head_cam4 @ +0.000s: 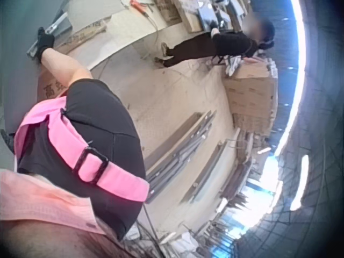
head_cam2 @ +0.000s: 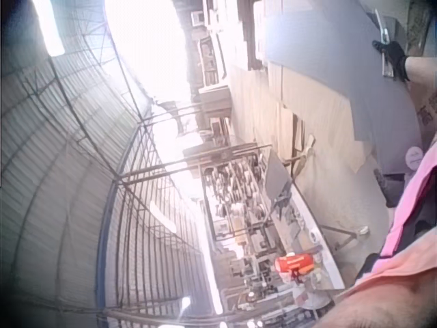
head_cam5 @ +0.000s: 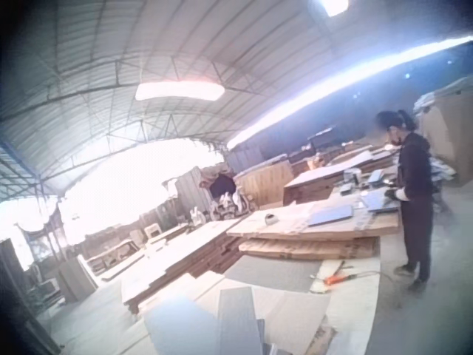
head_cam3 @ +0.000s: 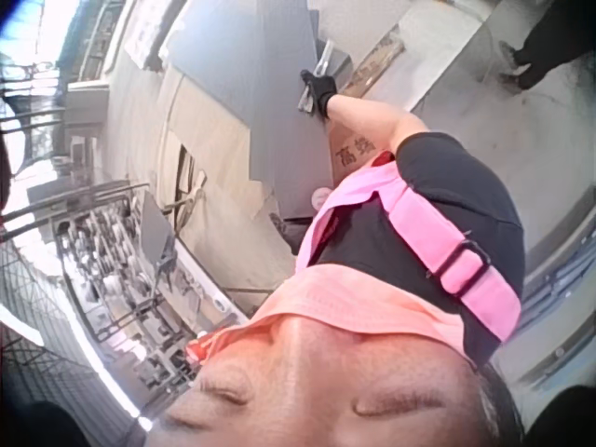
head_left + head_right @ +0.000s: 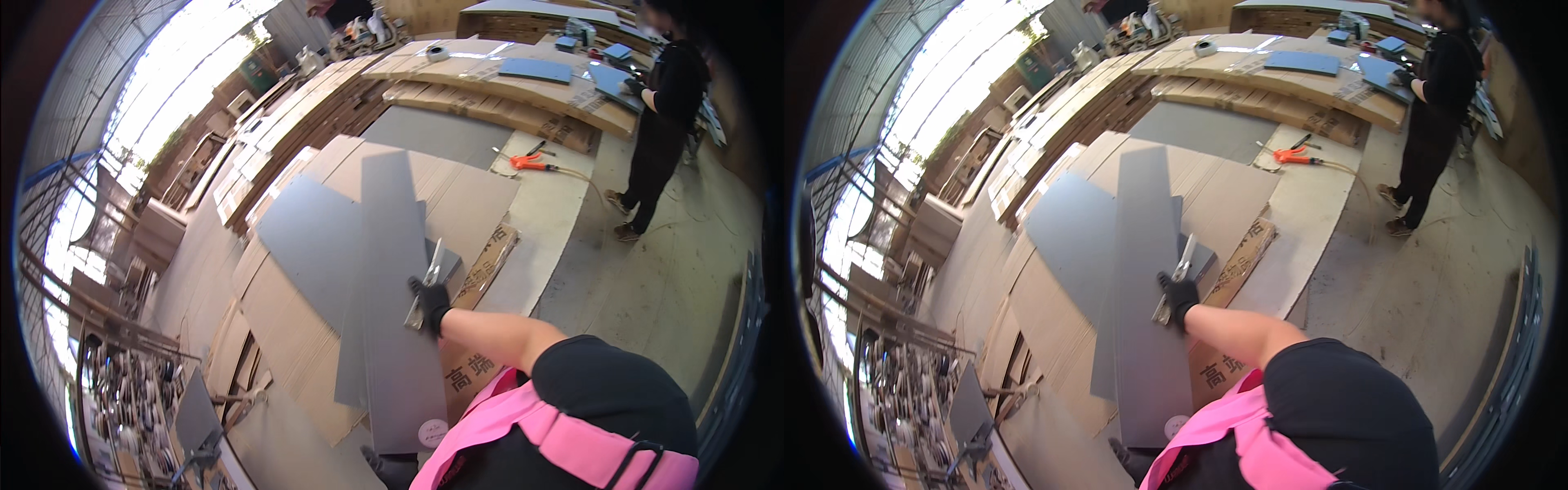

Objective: The person uses a utility knife to cut and trim gray panels on a cardboard-covered workbench. They then use a metal file to deburr edges and remove burrs from pre-drilled holes. The person handles multiple panels, flipping and repositioning them during the process.

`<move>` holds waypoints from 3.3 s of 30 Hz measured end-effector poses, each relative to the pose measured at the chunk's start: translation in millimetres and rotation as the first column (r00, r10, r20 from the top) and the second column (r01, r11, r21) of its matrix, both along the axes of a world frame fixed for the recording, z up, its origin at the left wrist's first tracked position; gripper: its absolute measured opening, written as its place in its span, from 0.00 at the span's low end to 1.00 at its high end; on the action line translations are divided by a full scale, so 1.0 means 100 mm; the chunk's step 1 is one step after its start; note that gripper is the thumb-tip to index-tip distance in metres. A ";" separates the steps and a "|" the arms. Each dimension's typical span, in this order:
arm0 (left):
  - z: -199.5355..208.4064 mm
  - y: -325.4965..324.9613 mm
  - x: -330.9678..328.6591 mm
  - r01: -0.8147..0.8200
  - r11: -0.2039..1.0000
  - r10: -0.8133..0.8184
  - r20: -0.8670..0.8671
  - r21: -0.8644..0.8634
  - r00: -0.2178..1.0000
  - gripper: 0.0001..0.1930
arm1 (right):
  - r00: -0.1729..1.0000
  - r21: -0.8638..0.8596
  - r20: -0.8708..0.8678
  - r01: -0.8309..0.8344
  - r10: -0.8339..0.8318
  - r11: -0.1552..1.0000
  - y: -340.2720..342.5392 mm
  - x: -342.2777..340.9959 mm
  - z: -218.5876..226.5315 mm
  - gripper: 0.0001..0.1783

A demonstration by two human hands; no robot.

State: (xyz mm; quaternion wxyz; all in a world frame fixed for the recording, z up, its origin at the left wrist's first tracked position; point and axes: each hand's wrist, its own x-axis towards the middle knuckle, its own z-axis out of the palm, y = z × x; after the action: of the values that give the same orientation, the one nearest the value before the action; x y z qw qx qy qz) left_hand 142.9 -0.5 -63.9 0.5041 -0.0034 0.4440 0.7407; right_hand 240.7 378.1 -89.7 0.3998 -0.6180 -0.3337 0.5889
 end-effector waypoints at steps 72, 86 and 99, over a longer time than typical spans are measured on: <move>-0.09 4.13 0.69 -0.535 0.102 -0.994 -0.062 -0.839 -0.092 0.59 | 0.505 0.098 0.850 -0.430 0.149 0.897 4.24 4.54 -1.22 0.10; 0.10 4.78 2.03 0.579 0.815 -0.575 -0.085 0.020 0.814 0.36 | 0.344 0.252 -0.062 -0.903 0.937 0.348 1.98 4.23 0.30 0.16; 1.00 4.38 2.14 0.408 0.818 -0.252 -0.385 0.405 0.888 0.24 | 0.088 0.195 -0.582 -0.950 0.808 0.243 1.33 3.24 0.74 0.30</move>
State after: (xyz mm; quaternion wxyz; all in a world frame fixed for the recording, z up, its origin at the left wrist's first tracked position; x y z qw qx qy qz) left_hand 357.2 437.2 35.6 0.5342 0.3164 0.3165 0.7171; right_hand 564.5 511.6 -16.1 -0.0360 -0.1170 -0.4262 0.8963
